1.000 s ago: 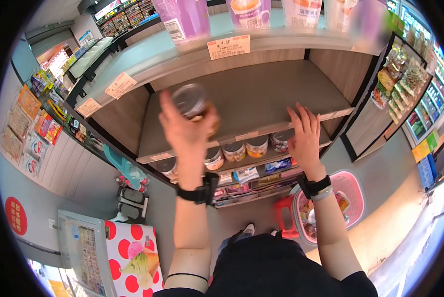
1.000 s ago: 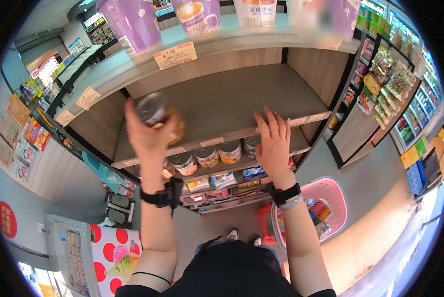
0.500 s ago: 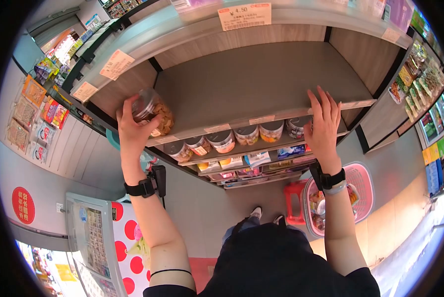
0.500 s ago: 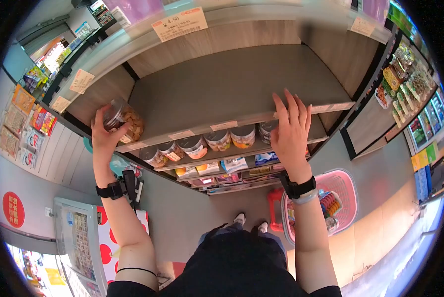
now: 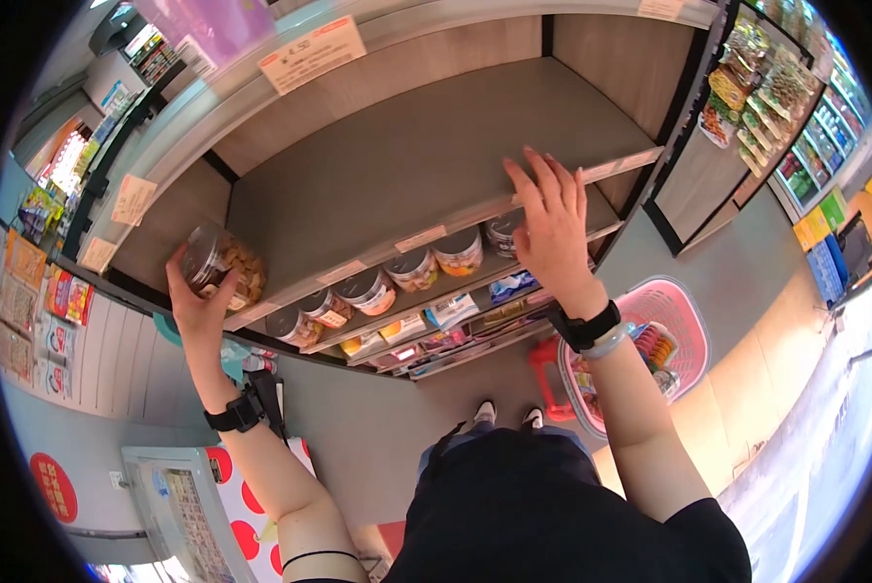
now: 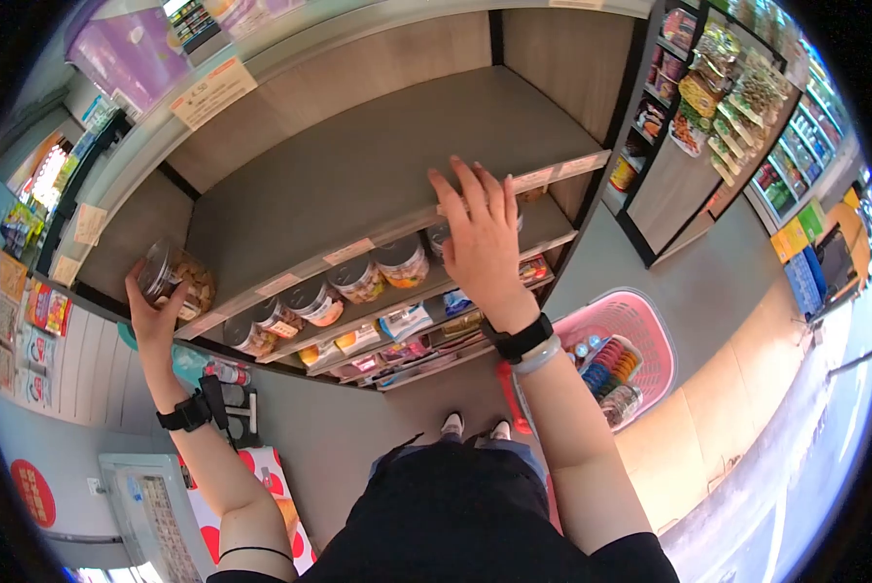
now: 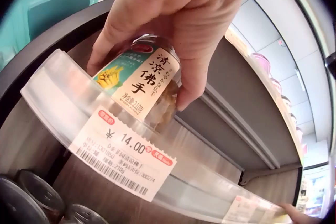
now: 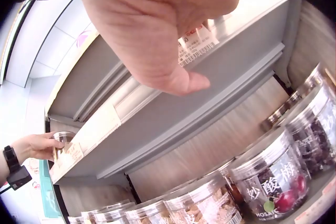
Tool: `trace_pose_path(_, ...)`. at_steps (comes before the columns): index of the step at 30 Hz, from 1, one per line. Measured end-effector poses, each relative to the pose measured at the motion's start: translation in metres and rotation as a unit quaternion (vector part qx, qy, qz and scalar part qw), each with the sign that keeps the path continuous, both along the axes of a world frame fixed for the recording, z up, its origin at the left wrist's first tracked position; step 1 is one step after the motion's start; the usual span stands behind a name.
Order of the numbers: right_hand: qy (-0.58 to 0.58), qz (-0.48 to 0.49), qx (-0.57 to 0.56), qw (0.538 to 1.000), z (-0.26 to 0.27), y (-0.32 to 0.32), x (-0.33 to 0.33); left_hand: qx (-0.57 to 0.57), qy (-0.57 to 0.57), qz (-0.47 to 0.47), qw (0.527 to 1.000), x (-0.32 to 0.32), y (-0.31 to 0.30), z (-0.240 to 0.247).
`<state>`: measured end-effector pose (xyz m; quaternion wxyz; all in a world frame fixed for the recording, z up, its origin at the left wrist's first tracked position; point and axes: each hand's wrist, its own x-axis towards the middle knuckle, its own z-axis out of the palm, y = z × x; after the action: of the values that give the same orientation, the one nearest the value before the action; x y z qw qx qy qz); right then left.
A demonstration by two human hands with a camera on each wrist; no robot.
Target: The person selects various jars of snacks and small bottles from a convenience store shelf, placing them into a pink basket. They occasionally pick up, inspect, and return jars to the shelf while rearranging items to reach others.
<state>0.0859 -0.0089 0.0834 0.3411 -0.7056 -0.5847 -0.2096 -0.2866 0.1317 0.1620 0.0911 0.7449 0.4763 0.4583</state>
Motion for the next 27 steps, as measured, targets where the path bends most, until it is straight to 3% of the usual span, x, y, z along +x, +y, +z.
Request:
trace_pose_path(8, -0.005, 0.005, -0.003, 1.0, 0.001, -0.002, 0.002, 0.017, 0.029, 0.023, 0.999, -0.007, 0.005, -0.006)
trace_pose_path(10, 0.071, 0.078, 0.046, 0.993, 0.003, -0.005, 0.006, 0.04, 0.041, 0.025, 0.998, -0.005, 0.004, -0.005)
trace_pose_path(12, 0.046, 0.06, 0.049, 0.996, 0.005, -0.014, 0.011, 0.056, 0.06, 0.018, 0.996, -0.001, 0.007, -0.004)
trace_pose_path(14, 0.225, 0.052, 0.245, 0.941, -0.012, -0.03, 0.023, 0.043, 0.049, 0.026, 0.998, -0.008, 0.007, -0.006)
trace_pose_path(16, 0.215, -0.041, 0.252, 0.943, -0.045, -0.04, 0.039, 0.06, 0.051, 0.024, 0.997, -0.005, 0.005, -0.006)
trace_pose_path(19, 0.275, -0.071, 0.182, 0.941, -0.11, -0.055, 0.048, 0.037, 0.047, 0.036, 0.998, -0.001, 0.0, -0.003)
trace_pose_path(20, 0.288, -0.063, 0.102, 0.95, -0.135, -0.059, 0.048, 0.037, 0.048, 0.03, 0.998, -0.003, 0.003, -0.006)
trace_pose_path(21, 0.301, -0.054, 0.02, 0.952, -0.141, -0.064, 0.043, 0.036, 0.046, 0.039, 0.998, -0.006, 0.007, -0.008)
trace_pose_path(24, 0.211, -0.044, 0.001, 0.976, -0.149, -0.071, 0.028, 0.032, 0.046, 0.049, 0.997, -0.009, 0.011, -0.01)
trace_pose_path(27, 0.21, -0.054, -0.044, 0.975, -0.145, -0.065, 0.026, 0.028, 0.041, 0.041, 0.998, -0.01, 0.013, -0.012)
